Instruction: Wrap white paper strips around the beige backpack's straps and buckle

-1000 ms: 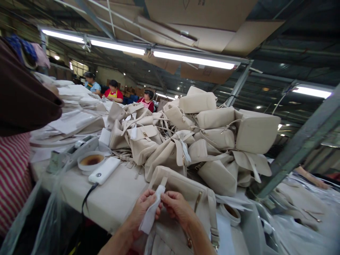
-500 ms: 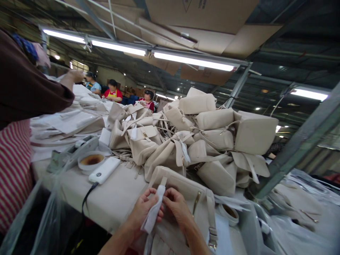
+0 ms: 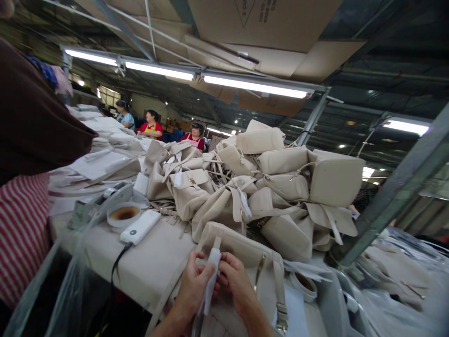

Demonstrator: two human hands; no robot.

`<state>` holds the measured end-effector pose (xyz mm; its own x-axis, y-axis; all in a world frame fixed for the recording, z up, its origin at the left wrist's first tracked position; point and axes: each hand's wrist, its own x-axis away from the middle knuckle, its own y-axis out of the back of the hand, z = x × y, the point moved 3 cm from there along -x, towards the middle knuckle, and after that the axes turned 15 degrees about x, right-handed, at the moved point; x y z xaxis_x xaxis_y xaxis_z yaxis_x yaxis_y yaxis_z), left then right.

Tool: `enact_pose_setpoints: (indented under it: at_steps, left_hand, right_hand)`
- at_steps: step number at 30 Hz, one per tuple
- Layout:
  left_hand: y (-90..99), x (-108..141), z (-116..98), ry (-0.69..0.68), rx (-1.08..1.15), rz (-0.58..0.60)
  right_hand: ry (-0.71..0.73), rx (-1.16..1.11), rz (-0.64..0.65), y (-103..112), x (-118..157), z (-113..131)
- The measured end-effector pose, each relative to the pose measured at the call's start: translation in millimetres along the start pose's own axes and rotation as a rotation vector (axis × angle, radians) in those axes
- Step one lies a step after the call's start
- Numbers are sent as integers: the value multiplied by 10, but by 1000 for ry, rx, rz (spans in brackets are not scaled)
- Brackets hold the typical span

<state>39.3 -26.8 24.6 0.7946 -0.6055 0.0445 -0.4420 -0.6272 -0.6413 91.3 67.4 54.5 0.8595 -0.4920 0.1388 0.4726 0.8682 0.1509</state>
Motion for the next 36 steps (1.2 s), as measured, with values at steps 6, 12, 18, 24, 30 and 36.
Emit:
enact_pose_setpoints:
  at_steps: [6, 12, 18, 24, 30, 36]
  left_hand:
    - [-5, -5, 28, 3, -1, -19]
    - [12, 27, 12, 34, 50, 94]
    - [75, 29, -29, -16, 145, 188]
    - [44, 126, -54, -87, 78, 56]
    - [26, 115, -59, -59, 85, 20]
    - [17, 100, -21, -101, 77, 19]
  right_hand:
    - [-11, -254, 227, 17, -45, 21]
    - [-7, -246, 418, -6, -182, 8]
    - [49, -302, 427, -92, -279, 11]
    - [35, -283, 269, -145, -222, 24]
    - [14, -280, 241, -168, -183, 16]
    - [39, -205, 168, -48, -81, 50]
